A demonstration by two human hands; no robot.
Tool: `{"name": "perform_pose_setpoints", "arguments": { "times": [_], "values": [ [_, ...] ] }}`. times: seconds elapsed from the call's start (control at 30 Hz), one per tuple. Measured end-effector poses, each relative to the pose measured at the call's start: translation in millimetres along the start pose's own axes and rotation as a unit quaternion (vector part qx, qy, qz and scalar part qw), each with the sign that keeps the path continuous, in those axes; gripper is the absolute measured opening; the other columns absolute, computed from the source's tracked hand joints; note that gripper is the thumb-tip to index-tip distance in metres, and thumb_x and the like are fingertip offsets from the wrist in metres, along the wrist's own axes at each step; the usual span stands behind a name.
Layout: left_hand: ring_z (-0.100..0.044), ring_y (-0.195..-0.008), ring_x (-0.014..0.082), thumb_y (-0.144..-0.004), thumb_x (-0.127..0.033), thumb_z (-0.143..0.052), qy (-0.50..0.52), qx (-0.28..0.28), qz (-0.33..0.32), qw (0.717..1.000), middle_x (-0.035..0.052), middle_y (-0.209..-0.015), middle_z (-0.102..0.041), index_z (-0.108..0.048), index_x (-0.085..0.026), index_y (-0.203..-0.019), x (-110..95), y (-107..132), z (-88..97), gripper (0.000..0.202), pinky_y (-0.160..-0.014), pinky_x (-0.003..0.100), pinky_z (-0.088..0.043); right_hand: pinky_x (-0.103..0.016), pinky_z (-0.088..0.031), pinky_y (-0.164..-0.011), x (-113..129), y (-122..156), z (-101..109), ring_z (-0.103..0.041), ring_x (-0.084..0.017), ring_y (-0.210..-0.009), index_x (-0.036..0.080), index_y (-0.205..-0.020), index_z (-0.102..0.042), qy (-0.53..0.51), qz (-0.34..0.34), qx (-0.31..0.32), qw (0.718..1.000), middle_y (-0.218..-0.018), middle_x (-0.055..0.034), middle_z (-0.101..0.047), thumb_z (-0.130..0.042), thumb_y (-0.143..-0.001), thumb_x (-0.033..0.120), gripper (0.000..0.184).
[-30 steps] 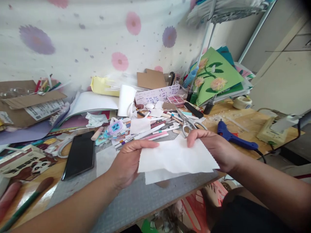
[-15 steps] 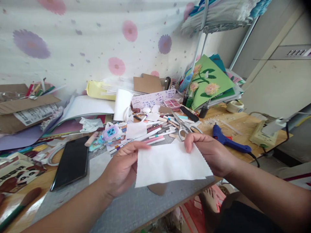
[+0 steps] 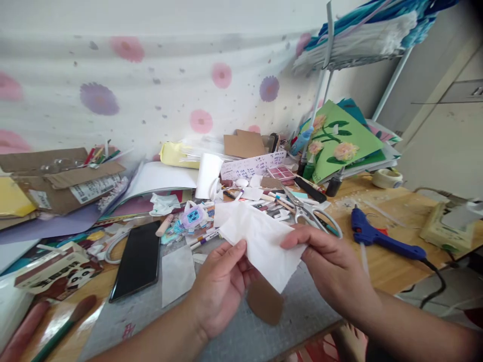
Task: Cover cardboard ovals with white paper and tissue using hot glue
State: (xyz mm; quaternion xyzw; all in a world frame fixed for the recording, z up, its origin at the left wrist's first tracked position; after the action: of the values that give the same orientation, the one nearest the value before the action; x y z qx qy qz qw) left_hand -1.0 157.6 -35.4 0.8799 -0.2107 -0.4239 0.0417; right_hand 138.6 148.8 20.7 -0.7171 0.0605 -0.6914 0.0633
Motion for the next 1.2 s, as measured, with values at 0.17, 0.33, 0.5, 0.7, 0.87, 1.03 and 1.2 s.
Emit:
{"name": "perform_pose_setpoints", "arguments": {
  "times": [0.17, 0.33, 0.5, 0.7, 0.87, 1.03, 1.2],
  "values": [
    [-0.063, -0.074, 0.0166, -0.08, -0.03, -0.065, -0.094, -0.024, -0.066, 0.993, 0.007, -0.091, -0.071, -0.066, -0.016, -0.093, -17.2, -9.6, 15.0, 0.019, -0.066, 0.027, -0.051, -0.024, -0.044, -0.063, -8.6, -8.0, -0.4, -0.057, -0.015, -0.075, 0.028, -0.088, -0.063, -0.129, -0.015, 0.04, 0.991, -0.084, 0.0028, -0.064, -0.059, -0.058, 0.006, 0.038],
    [-0.062, -0.078, 0.0186, -0.081, -0.034, -0.063, -0.245, 0.026, -0.081, 0.966, 0.0045, -0.088, -0.072, -0.069, -0.017, -0.095, -18.5, -7.4, 9.1, 0.023, -0.073, 0.029, -0.048, -0.03, -0.045, -0.067, -33.1, -17.5, 4.5, -0.06, -0.018, -0.075, 0.023, -0.095, -0.061, -0.183, -0.114, 0.044, 0.975, -0.081, -0.0029, -0.066, -0.063, -0.074, 0.037, 0.026],
    [-0.06, -0.088, 0.0174, -0.084, -0.032, -0.06, -0.305, 0.149, -0.027, 0.94, 0.0017, -0.091, -0.072, -0.07, -0.021, -0.101, -1.7, 1.1, -12.1, 0.023, -0.078, 0.024, -0.043, -0.024, -0.041, -0.055, -59.1, -4.2, -14.3, -0.057, -0.013, -0.059, 0.015, -0.081, -0.064, -0.124, -0.24, 0.116, 0.956, -0.067, -0.0008, -0.064, -0.069, -0.072, 0.044, 0.031],
    [-0.059, -0.079, 0.0143, -0.082, -0.033, -0.062, -0.279, 0.16, 0.001, 0.947, 0.0007, -0.085, -0.07, -0.069, -0.021, -0.1, 4.3, 1.3, -13.2, 0.022, -0.071, 0.022, -0.042, -0.024, -0.042, -0.052, -61.5, 3.0, -14.8, -0.057, -0.012, -0.056, 0.015, -0.081, -0.061, -0.131, -0.247, 0.101, 0.955, -0.067, 0.0008, -0.063, -0.078, -0.065, 0.033, 0.029],
    [-0.055, -0.063, 0.0115, -0.08, -0.039, -0.062, -0.306, 0.122, -0.008, 0.944, -0.0002, -0.067, -0.065, -0.068, -0.015, -0.075, 4.5, -0.3, -7.6, 0.026, -0.061, 0.021, -0.041, -0.024, -0.042, -0.053, -60.3, -0.5, -3.4, -0.056, -0.011, -0.057, 0.016, -0.082, -0.061, -0.102, -0.207, 0.062, 0.971, -0.07, 0.0002, -0.066, -0.076, -0.068, 0.034, 0.027],
    [-0.055, -0.063, 0.0127, -0.082, -0.041, -0.059, -0.351, 0.101, -0.014, 0.931, 0.0002, -0.066, -0.063, -0.065, -0.015, -0.072, 4.6, -0.8, -4.5, 0.029, -0.061, 0.023, -0.041, -0.024, -0.043, -0.055, -57.2, -0.8, -3.7, -0.055, -0.011, -0.059, 0.017, -0.079, -0.06, -0.087, -0.186, 0.056, 0.977, -0.071, 0.0009, -0.065, -0.076, -0.067, 0.033, 0.026],
    [-0.055, -0.062, 0.0141, -0.082, -0.04, -0.059, -0.375, 0.084, -0.014, 0.923, 0.001, -0.063, -0.062, -0.064, -0.015, -0.069, 1.9, -2.8, -1.1, 0.029, -0.059, 0.023, -0.041, -0.023, -0.04, -0.05, -57.9, 0.6, -6.0, -0.053, -0.01, -0.052, 0.018, -0.072, -0.057, -0.121, -0.196, 0.051, 0.972, -0.063, 0.0027, -0.063, -0.075, -0.067, 0.037, 0.026]
  ]
}}
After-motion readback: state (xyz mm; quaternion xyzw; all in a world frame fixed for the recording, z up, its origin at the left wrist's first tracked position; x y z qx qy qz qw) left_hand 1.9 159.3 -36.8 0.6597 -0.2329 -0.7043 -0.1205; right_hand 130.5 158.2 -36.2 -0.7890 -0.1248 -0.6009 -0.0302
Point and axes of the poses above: each hand's wrist, its own y-axis away from the middle knuckle, its own z-axis out of the back of the hand, x = y × z, the point moved 10 cm from there along -y, towards the middle knuckle
